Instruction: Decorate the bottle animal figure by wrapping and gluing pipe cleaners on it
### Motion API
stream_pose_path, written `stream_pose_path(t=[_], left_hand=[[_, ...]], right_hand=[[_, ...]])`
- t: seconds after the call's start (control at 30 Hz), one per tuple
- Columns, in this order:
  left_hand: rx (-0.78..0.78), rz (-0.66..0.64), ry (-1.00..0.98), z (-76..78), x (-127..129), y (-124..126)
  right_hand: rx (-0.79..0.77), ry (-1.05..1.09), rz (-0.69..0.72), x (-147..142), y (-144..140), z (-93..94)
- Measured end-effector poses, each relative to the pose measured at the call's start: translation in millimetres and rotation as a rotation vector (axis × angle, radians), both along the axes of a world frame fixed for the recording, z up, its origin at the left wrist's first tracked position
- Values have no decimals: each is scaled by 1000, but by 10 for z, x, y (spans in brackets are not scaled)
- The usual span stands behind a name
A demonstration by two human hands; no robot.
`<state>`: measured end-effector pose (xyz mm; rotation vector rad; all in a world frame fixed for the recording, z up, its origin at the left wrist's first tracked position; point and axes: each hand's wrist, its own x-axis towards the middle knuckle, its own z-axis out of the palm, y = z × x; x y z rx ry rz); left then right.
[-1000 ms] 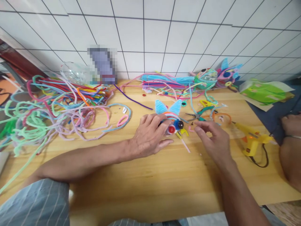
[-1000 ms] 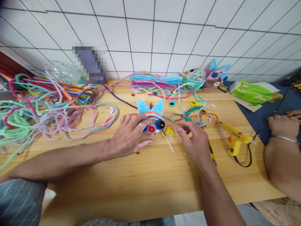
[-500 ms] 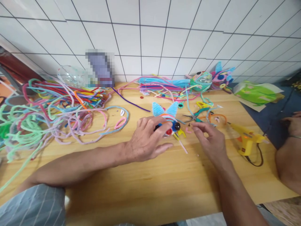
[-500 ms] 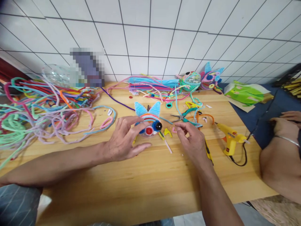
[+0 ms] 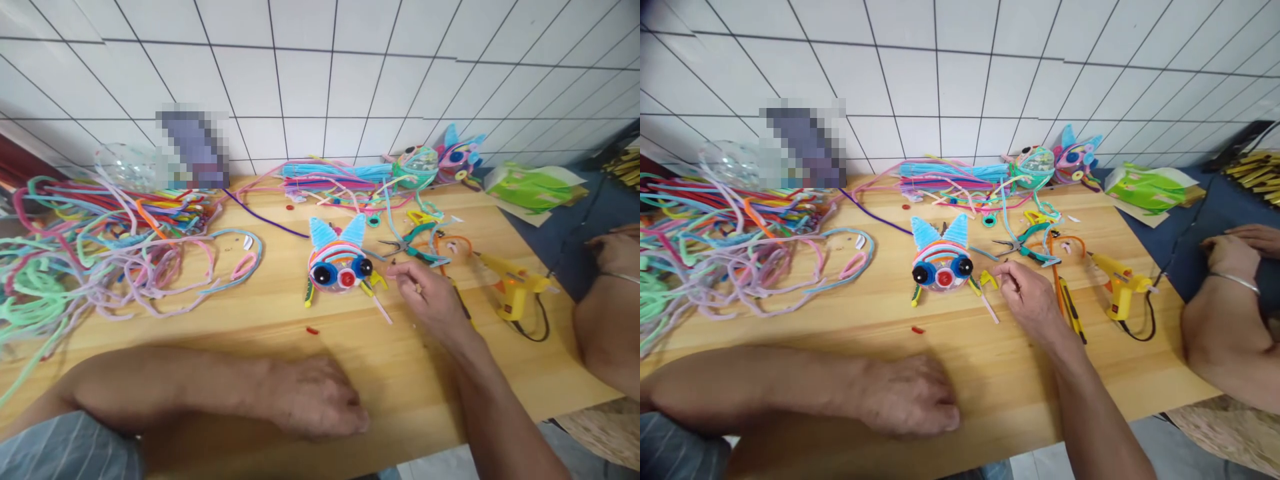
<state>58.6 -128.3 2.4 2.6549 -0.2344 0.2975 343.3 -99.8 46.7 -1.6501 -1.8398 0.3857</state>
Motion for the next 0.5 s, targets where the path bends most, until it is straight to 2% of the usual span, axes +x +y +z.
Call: stream_pose_path(t=[0.13,0.5], left_hand=[[-117,12,20,-51,28,64],[-223,40,12,-12,50,71]], right_hand=[[-11,-34,37,-4,-10,36],[-121,-44,84,-54,-31,56]])
